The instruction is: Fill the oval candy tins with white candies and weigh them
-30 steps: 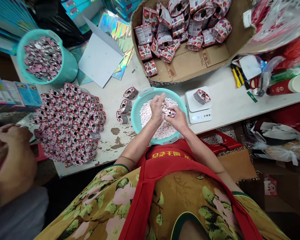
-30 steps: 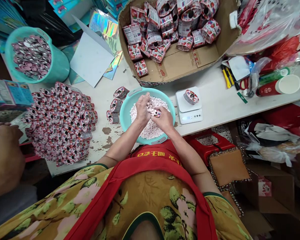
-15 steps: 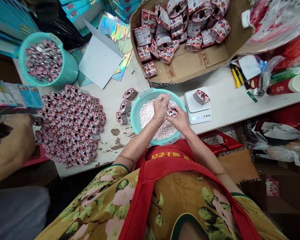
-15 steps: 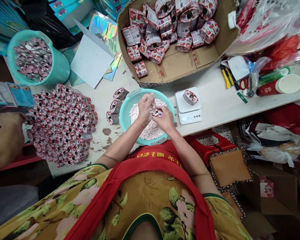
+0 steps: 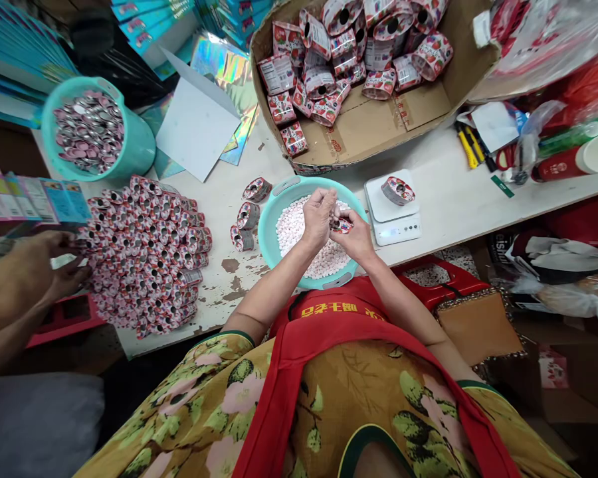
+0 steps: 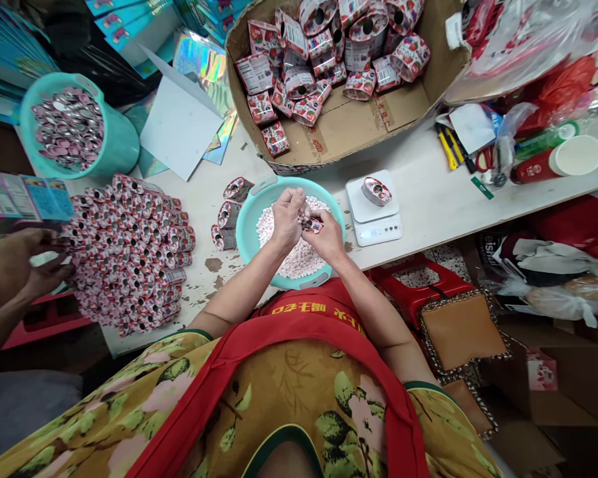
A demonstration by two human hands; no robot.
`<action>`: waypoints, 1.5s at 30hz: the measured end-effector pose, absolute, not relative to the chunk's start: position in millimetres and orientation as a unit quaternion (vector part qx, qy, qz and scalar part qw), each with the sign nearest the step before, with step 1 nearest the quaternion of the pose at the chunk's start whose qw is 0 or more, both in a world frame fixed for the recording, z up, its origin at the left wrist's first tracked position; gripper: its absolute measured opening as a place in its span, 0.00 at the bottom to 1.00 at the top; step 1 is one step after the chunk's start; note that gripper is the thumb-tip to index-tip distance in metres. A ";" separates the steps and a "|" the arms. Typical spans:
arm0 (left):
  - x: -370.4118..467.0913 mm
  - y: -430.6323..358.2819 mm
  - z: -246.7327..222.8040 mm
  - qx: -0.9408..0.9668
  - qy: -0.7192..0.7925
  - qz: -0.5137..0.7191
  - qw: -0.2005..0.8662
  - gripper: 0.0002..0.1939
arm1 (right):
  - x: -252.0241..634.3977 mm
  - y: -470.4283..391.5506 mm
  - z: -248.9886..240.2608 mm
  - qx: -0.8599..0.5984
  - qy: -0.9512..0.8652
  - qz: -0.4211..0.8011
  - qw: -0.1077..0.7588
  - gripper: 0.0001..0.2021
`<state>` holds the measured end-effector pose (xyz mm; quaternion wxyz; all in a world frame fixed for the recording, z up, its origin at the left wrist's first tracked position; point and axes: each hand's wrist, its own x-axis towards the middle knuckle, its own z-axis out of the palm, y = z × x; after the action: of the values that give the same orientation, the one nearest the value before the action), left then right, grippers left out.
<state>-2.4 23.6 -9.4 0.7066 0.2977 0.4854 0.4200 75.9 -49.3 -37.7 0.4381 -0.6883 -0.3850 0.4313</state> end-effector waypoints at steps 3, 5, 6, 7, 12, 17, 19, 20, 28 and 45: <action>-3.7 29.4 -5.1 0.274 0.487 0.429 0.710 0.22 | 75.3 -49.5 -35.7 -0.681 -0.382 0.438 0.447 0.20; -10.1 38.8 -2.8 0.256 0.493 0.428 0.713 0.21 | 76.4 -51.2 -34.7 -0.671 -0.372 0.448 0.459 0.20; -15.2 44.6 -3.3 0.249 0.496 0.425 0.715 0.21 | 77.8 -53.1 -34.5 -0.663 -0.366 0.457 0.467 0.21; -21.2 50.3 -5.6 0.241 0.501 0.423 0.716 0.21 | 79.9 -55.8 -34.5 -0.654 -0.359 0.465 0.477 0.22; -49.5 59.5 -42.9 0.172 0.580 0.326 0.727 0.17 | 99.0 -84.3 -32.5 -0.624 -0.328 0.502 0.501 0.26; -49.8 39.5 -66.1 0.220 0.585 0.097 0.774 0.07 | 126.6 -127.4 -21.9 -0.651 -0.259 0.492 0.516 0.26; -40.1 37.8 -58.7 0.267 0.555 0.106 0.781 0.07 | 141.2 -146.7 -20.9 -0.679 -0.240 0.460 0.520 0.26; -33.0 39.1 -52.9 0.287 0.539 0.106 0.785 0.07 | 149.3 -156.5 -22.2 -0.695 -0.229 0.439 0.521 0.25; 69.8 62.9 -37.6 0.445 0.418 0.092 0.787 0.14 | 214.3 -213.9 -53.6 -0.786 -0.078 0.266 0.552 0.25; 151.4 70.4 -76.7 0.784 0.378 0.061 0.488 0.07 | 225.1 -217.7 -84.1 -0.769 -0.027 0.268 0.580 0.27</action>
<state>151.4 70.4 -76.7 0.4879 0.7844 0.3780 0.0612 225.1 -217.7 -84.1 0.5795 -0.7691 -0.0266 0.2683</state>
